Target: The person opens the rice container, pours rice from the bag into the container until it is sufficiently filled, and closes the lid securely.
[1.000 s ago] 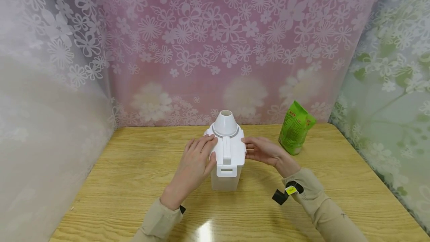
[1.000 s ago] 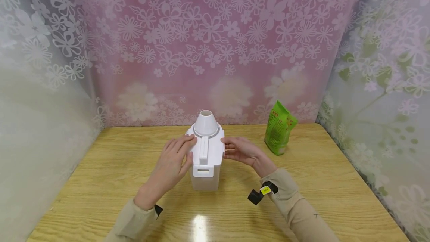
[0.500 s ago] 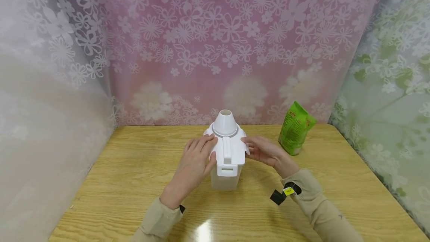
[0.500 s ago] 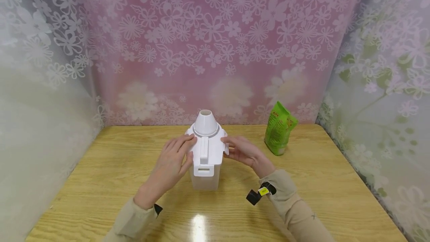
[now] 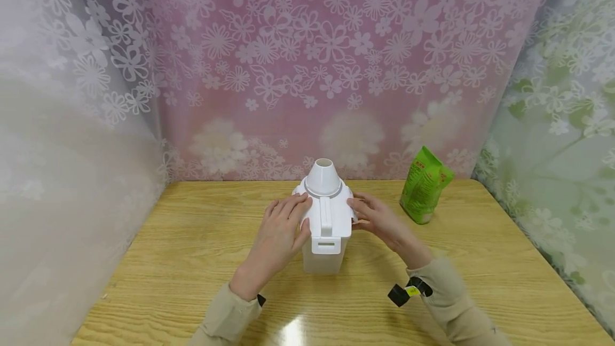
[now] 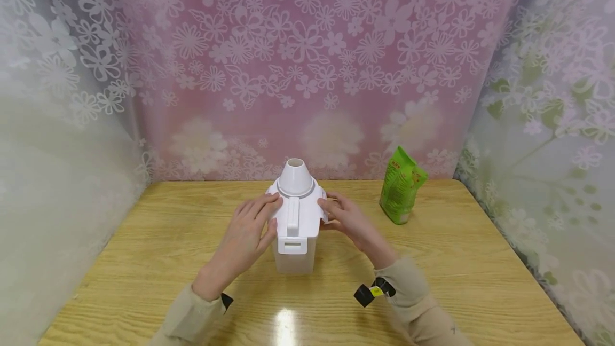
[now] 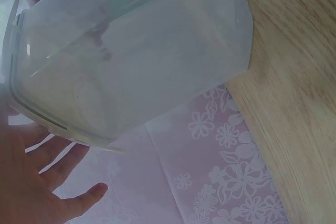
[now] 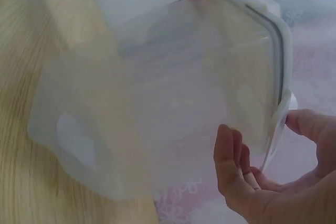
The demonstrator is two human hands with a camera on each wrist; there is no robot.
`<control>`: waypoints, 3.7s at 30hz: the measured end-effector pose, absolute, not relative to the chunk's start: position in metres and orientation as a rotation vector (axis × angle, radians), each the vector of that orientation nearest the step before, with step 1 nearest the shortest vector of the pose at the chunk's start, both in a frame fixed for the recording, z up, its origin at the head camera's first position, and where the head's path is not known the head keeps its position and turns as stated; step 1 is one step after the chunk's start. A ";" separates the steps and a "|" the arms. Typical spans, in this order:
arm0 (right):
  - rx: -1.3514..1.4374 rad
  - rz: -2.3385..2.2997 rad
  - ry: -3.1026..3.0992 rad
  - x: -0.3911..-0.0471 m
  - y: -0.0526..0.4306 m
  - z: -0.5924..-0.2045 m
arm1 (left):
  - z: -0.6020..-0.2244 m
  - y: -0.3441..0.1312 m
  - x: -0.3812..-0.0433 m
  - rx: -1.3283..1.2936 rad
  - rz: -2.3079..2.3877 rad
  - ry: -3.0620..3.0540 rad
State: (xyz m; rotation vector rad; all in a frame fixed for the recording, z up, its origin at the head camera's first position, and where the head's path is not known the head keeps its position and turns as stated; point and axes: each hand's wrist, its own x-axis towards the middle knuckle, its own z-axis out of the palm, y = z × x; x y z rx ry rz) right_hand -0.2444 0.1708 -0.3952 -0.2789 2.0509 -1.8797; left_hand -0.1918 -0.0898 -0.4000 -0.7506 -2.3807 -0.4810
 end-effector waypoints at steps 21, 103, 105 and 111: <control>-1.044 -1.756 3.099 -0.225 0.157 -0.399 | -0.402 -0.089 -0.193 -0.751 -0.496 -2.370; -1.510 -1.350 3.331 -0.219 0.153 -0.414 | -0.382 -0.049 -0.186 -0.434 -0.359 -2.211; -1.499 -1.343 3.334 -0.219 0.154 -0.414 | -0.385 -0.045 -0.186 -0.411 -0.342 -2.219; -1.477 -1.321 3.343 -0.218 0.154 -0.415 | -0.387 -0.036 -0.185 -0.393 -0.241 -2.237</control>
